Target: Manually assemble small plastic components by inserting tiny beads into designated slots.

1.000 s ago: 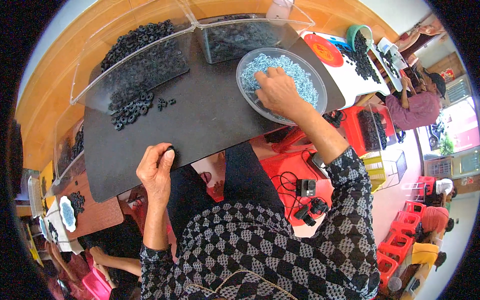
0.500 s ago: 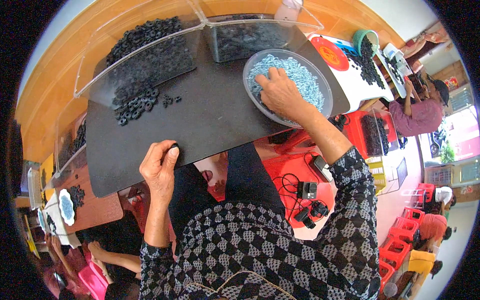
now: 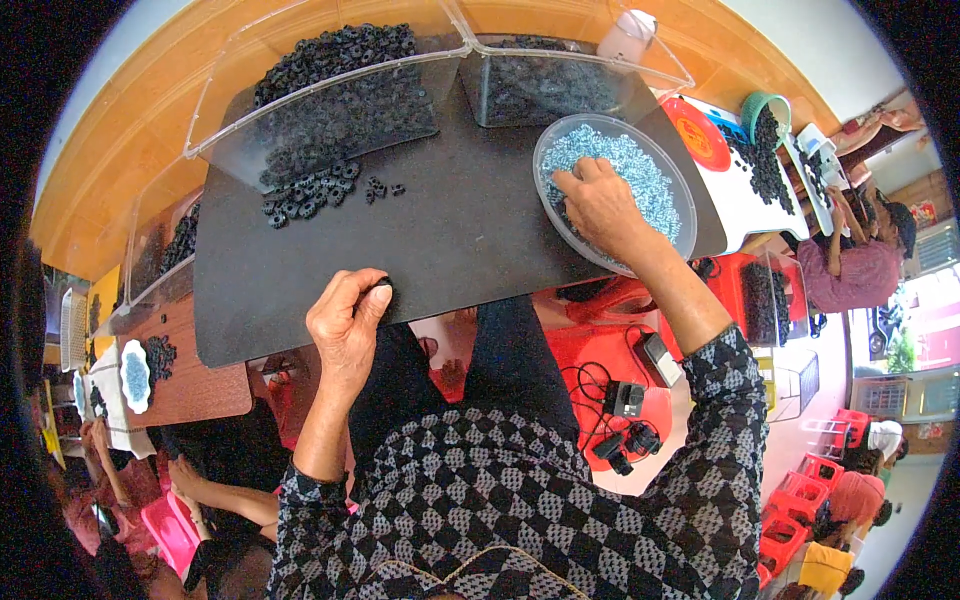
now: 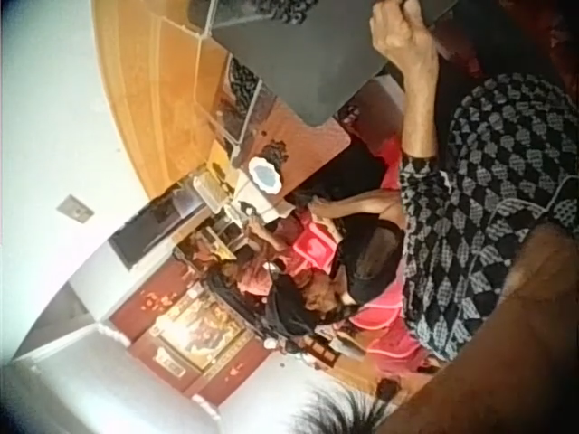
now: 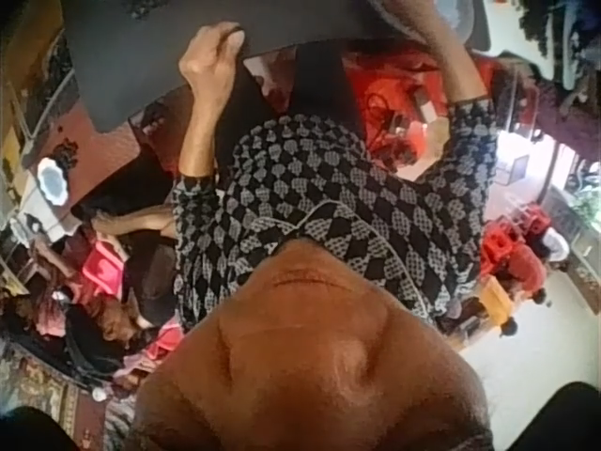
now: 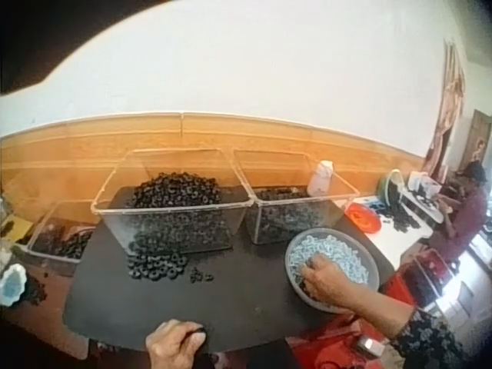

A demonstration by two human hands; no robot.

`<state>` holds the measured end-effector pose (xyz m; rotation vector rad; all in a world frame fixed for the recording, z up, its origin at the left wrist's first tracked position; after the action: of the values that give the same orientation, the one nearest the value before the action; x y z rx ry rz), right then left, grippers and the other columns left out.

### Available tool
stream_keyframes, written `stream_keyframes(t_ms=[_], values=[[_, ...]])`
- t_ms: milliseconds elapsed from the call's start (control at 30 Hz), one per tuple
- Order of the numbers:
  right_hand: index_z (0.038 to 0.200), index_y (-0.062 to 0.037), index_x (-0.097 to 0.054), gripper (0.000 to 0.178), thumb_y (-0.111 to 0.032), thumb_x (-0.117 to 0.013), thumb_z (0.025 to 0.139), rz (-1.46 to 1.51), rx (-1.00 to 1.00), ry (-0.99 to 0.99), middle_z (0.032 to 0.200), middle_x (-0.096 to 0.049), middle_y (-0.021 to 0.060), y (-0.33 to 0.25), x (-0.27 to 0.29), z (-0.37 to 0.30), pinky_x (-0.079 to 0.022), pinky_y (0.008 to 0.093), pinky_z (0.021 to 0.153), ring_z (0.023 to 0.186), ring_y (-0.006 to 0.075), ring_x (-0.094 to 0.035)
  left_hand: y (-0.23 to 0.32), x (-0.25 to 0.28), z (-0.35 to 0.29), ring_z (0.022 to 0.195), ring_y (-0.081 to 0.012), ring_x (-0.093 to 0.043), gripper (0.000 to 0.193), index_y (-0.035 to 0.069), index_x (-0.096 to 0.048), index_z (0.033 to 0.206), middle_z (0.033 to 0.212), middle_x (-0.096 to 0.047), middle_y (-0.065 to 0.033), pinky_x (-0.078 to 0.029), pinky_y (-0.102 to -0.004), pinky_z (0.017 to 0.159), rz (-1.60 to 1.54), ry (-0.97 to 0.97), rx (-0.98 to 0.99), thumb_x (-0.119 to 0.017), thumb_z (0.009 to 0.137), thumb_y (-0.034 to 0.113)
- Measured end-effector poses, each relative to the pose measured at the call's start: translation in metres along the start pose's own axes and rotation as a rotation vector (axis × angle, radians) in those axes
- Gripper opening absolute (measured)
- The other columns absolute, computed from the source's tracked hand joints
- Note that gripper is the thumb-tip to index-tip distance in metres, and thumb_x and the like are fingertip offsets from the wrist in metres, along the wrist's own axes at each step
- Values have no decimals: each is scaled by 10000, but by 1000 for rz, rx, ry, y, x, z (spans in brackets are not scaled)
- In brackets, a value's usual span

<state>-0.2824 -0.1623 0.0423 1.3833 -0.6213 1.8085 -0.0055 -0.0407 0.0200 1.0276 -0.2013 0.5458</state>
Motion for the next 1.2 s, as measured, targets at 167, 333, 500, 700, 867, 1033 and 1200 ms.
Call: stream_keyframes(t_ms=[167,333,500,700,867,1033,1200], values=[[930,-32,-645,229,-54,-573,713,160,-71,70,817,-573,188,18,-1,1,-478,448,728,806,357,-575,0,-2,2,635,-219,-558,127,11,-632,851,701,-579,-78,-437,-315,585,-22,25,23,-690,750,62],[953,-6,-681,273,-102,-612,707,512,-429,41,806,-663,181,49,8,3,-513,343,628,641,241,-637,-5,-1,-1,634,-88,-475,159,-17,-638,888,712,-532,-24,-393,-219,572,-47,5,44,-674,822,123],[958,55,-667,297,-85,-662,696,914,-671,19,781,-672,94,67,4,-4,-453,250,437,474,109,-554,-5,-1,-1,638,-89,-485,150,-20,-637,882,720,-544,-26,-400,-213,581,-39,22,33,-669,824,115],[981,88,-630,312,-38,-698,705,1207,-735,74,806,-660,106,60,20,4,-436,220,414,529,120,-578,0,-1,2,613,-212,-540,122,7,-632,856,673,-553,-78,-428,-312,571,-32,34,31,-684,752,46],[1021,88,-614,336,-61,-687,728,1274,-660,-26,896,-653,118,24,32,35,-458,215,459,639,136,-632,-2,-3,2,614,-222,-551,122,18,-633,849,679,-562,-79,-429,-326,574,-12,24,50,-688,745,53],[977,58,-645,302,-120,-673,735,1241,-464,-171,803,-658,71,-30,7,71,-442,199,458,619,102,-605,1,-3,4,613,-244,-554,122,25,-621,825,684,-570,-79,-430,-340,575,7,36,23,-692,729,48],[975,6,-665,247,-87,-622,750,658,-114,48,833,-663,114,-69,-19,83,-499,276,576,661,211,-622,5,-3,5,599,-247,-542,126,31,-617,826,683,-563,-79,-423,-347,565,21,35,3,-694,728,53]])
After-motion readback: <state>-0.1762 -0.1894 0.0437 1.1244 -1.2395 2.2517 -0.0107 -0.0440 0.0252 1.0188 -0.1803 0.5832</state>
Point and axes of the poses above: each hand's wrist, its own z-axis towards the middle knuckle, its own x-axis out of the back of the hand, y = z × x, the point moved 6 cm from there along z, towards the middle knuckle
